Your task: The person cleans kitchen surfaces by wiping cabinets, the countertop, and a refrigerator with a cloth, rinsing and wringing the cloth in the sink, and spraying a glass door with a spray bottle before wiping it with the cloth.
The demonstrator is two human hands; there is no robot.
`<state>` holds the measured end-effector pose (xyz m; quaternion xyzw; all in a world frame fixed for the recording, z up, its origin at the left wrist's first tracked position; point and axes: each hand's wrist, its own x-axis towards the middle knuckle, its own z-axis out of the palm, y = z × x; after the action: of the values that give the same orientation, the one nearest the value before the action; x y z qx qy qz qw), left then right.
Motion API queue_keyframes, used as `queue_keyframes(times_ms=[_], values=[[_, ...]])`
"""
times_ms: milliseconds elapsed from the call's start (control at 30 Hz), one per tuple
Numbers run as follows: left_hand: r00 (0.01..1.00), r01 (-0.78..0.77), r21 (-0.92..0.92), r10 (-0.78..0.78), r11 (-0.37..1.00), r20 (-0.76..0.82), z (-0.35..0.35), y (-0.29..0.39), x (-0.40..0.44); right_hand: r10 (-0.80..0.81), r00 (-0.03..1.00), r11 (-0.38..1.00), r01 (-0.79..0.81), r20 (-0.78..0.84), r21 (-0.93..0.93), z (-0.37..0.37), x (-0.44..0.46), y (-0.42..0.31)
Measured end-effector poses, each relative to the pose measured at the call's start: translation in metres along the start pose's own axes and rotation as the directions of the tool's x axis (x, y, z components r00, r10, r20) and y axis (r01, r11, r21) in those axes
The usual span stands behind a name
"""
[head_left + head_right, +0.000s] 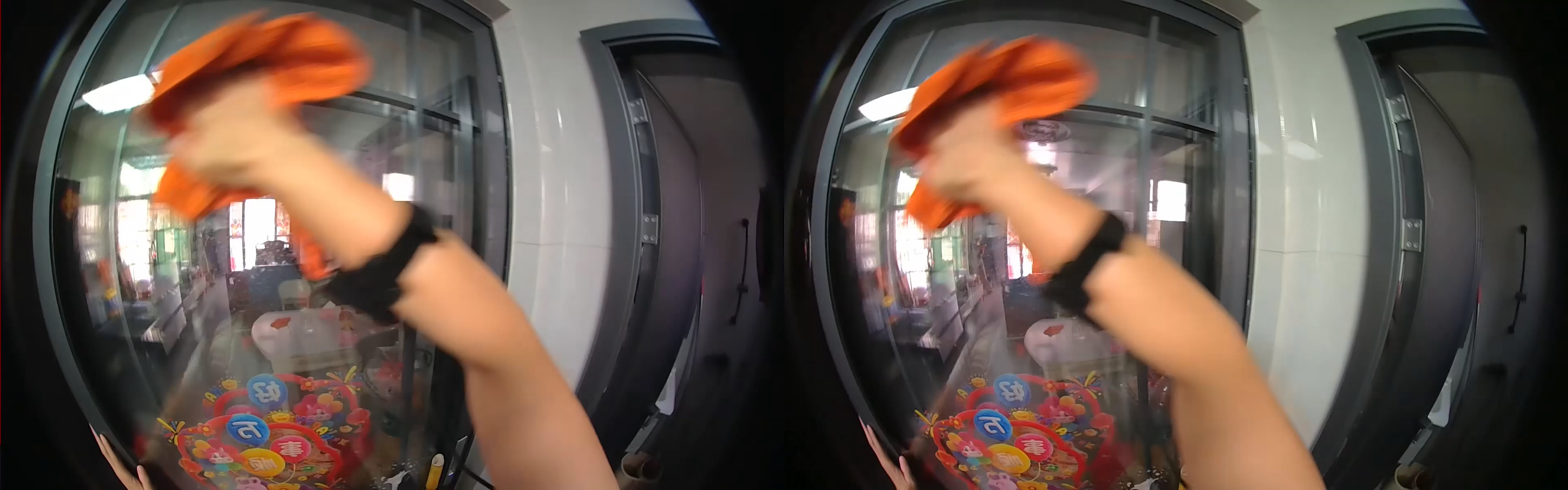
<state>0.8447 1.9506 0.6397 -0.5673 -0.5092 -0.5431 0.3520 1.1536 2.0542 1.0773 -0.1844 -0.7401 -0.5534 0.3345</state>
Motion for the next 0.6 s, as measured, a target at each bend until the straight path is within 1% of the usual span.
queue_keyframes(times_ms=[33, 67, 100, 133, 167, 200, 233, 300, 367, 400, 433, 467, 500, 533, 567, 600], values=[[0.999, -0.028, 0.01, 0.028, 1.0, -0.02, 0.0, 0.006, 0.003, -0.137, 0.88, 0.965, 0.222, -0.454, 0.138, 0.049, 0.025, -0.018], [0.999, -0.032, 0.01, 0.033, 0.999, -0.022, 0.0, 0.009, 0.003, -0.15, 0.929, 0.916, 0.26, -0.339, 0.305, 0.038, 0.027, -0.034], [0.999, -0.034, 0.011, 0.034, 0.999, -0.028, 0.001, 0.011, 0.003, -0.032, 0.889, 0.902, 0.223, -0.457, 0.37, 0.041, 0.024, -0.023], [0.999, -0.036, 0.017, 0.036, 0.999, -0.034, 0.0, 0.011, 0.004, 0.095, 0.824, 0.876, 0.197, -0.558, 0.44, 0.044, 0.025, -0.007], [0.999, -0.032, 0.029, 0.033, 0.999, -0.043, 0.0, 0.01, 0.003, 0.165, 0.943, 0.932, -0.053, -0.289, 0.36, 0.018, 0.029, 0.014], [0.999, -0.028, 0.026, 0.029, 0.999, -0.031, 0.0, 0.008, 0.001, 0.276, 0.961, 0.941, -0.269, -0.007, 0.203, -0.017, 0.028, 0.05], [1.0, -0.023, 0.022, 0.024, 0.999, -0.015, 0.001, 0.005, -0.001, 0.331, 0.943, 0.921, -0.33, 0.031, 0.207, -0.018, 0.028, 0.089], [1.0, -0.013, 0.027, 0.013, 1.0, -0.017, 0.005, -0.003, -0.005, 0.461, 0.887, 0.826, -0.41, -0.042, 0.387, -0.005, 0.008, 0.196], [1.0, 0.007, 0.017, -0.007, 1.0, -0.012, 0.006, -0.006, -0.006, 0.606, 0.794, 0.636, -0.452, -0.042, 0.626, -0.001, -0.028, 0.299], [1.0, 0.015, 0.027, -0.015, 1.0, -0.005, 0.003, -0.007, -0.008, 0.463, 0.834, 0.838, -0.303, -0.298, 0.454, -0.011, -0.06, 0.309], [1.0, 0.025, 0.037, -0.025, 0.999, -0.002, 0.003, -0.009, -0.01, 0.364, 0.883, 0.919, -0.393, -0.297, -0.043, -0.017, -0.09, 0.338], [1.0, 0.031, 0.037, -0.031, 0.999, 0.0, 0.007, -0.01, -0.01, 0.276, 0.93, 0.759, -0.365, -0.241, -0.539, -0.019, -0.109, 0.356], [1.0, 0.026, 0.036, -0.026, 0.999, 0.003, 0.008, -0.013, -0.01, 0.287, 0.932, 0.755, -0.363, -0.222, -0.547, -0.017, -0.116, 0.344], [0.999, 0.046, 0.062, -0.047, 0.997, 0.005, 0.009, -0.015, -0.012, 0.344, 0.886, 0.842, -0.437, -0.31, -0.314, -0.018, -0.126, 0.317], [0.998, 0.059, 0.066, -0.058, 0.996, -0.011, 0.013, -0.014, -0.014, 0.439, 0.819, 0.868, -0.493, -0.37, -0.062, -0.019, -0.145, 0.288], [0.998, 0.059, 0.075, -0.058, 0.995, -0.011, 0.013, -0.015, -0.013, 0.485, 0.812, 0.843, -0.533, -0.326, -0.074, -0.018, -0.172, 0.263]])
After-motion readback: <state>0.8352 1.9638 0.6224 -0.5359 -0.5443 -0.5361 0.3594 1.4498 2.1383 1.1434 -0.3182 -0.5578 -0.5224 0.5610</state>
